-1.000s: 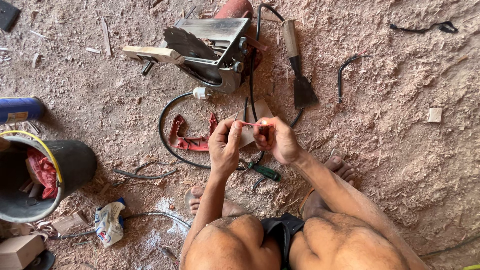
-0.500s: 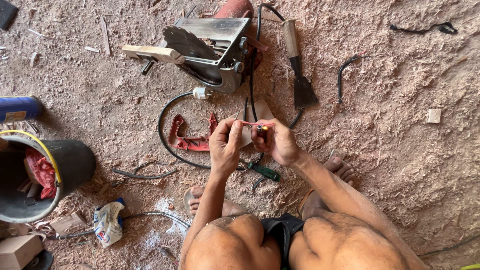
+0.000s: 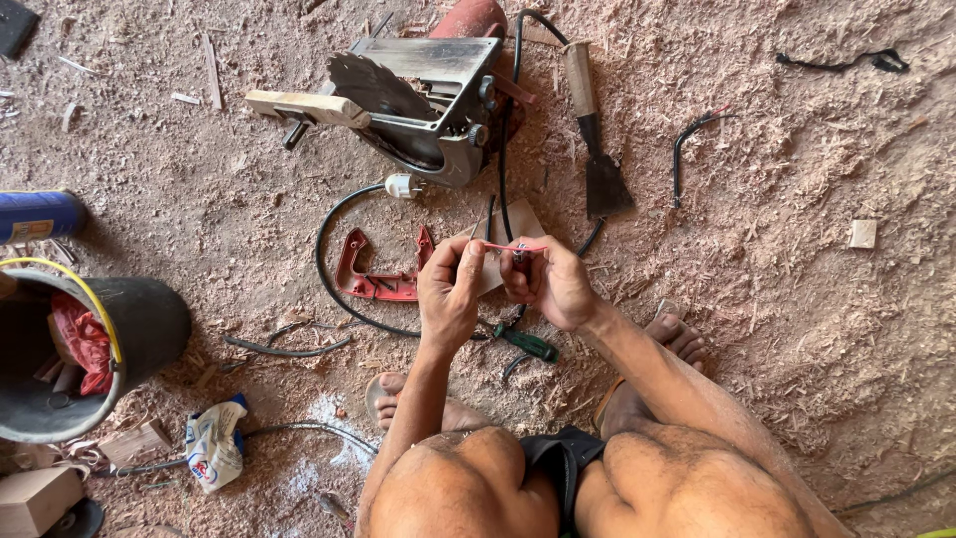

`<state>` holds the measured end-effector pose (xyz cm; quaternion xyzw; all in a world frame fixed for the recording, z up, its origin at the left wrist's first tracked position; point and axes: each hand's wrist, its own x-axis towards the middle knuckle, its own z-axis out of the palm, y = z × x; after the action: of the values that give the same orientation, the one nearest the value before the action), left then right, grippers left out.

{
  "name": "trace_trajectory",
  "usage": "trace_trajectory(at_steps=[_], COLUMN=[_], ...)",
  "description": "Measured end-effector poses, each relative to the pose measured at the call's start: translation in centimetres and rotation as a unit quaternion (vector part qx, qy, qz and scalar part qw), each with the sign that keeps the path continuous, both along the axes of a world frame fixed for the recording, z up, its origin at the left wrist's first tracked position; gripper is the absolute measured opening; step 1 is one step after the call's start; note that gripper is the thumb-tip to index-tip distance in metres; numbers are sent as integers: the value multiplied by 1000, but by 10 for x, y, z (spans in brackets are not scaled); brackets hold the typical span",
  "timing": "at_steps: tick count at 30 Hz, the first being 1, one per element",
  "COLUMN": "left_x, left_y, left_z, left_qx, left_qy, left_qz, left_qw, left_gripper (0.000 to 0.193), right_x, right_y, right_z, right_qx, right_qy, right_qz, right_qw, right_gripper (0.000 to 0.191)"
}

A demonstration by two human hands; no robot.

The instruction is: The person sits on the workshop floor and splices the ends of an electrical wire, twisting the exposed conductors together by hand and wrapping the joint with tape. They handle a red plastic machine housing and a wooden block while working on the cable across their lap.

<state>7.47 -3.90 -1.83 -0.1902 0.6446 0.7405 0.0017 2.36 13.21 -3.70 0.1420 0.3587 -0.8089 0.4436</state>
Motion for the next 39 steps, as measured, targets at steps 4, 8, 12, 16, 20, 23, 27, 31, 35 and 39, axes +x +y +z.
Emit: trace_trajectory(at_steps=[4, 8, 12, 16, 20, 23, 27, 31, 35, 39], left_x=[0, 1, 1, 1, 1, 1, 1, 1, 1, 1], left_y=[1, 0, 0, 0, 0, 1, 1, 0, -2, -2], left_z=[0, 0, -1, 0, 1, 2, 2, 2, 2, 1], left_qx=[-4, -8, -6, -7, -13, -14, -11, -7, 0, -4], left_qy=[0, 13, 10, 3, 1, 4, 9, 3, 5, 7], left_qz=[-1, -2, 0, 3, -2, -2, 0, 1, 3, 7], left_qw=[1000, 1000, 1000, 1000, 1000, 1000, 1000, 1000, 1000, 1000], left_gripper=[21, 21, 22, 22, 22, 22, 23, 23, 24, 24], right_x=[0, 0, 0, 0, 0, 1, 1, 1, 2, 3], right_y=[0, 0, -1, -2, -2, -1, -1, -1, -1, 0], right_z=[1, 0, -1, -1, 1, 2, 2, 1, -2, -5], right_qx=[2, 4, 1, 1, 5, 9, 4, -1, 0, -5], right_qy=[3, 3, 2, -1, 9, 13, 4, 6, 3, 8], right_qz=[-1, -1, 0, -1, -2, -1, -2, 0, 0, 1], right_qw=[1000, 1000, 1000, 1000, 1000, 1000, 1000, 1000, 1000, 1000], right_gripper=[41, 41, 41, 42, 41, 40, 40, 41, 42, 42])
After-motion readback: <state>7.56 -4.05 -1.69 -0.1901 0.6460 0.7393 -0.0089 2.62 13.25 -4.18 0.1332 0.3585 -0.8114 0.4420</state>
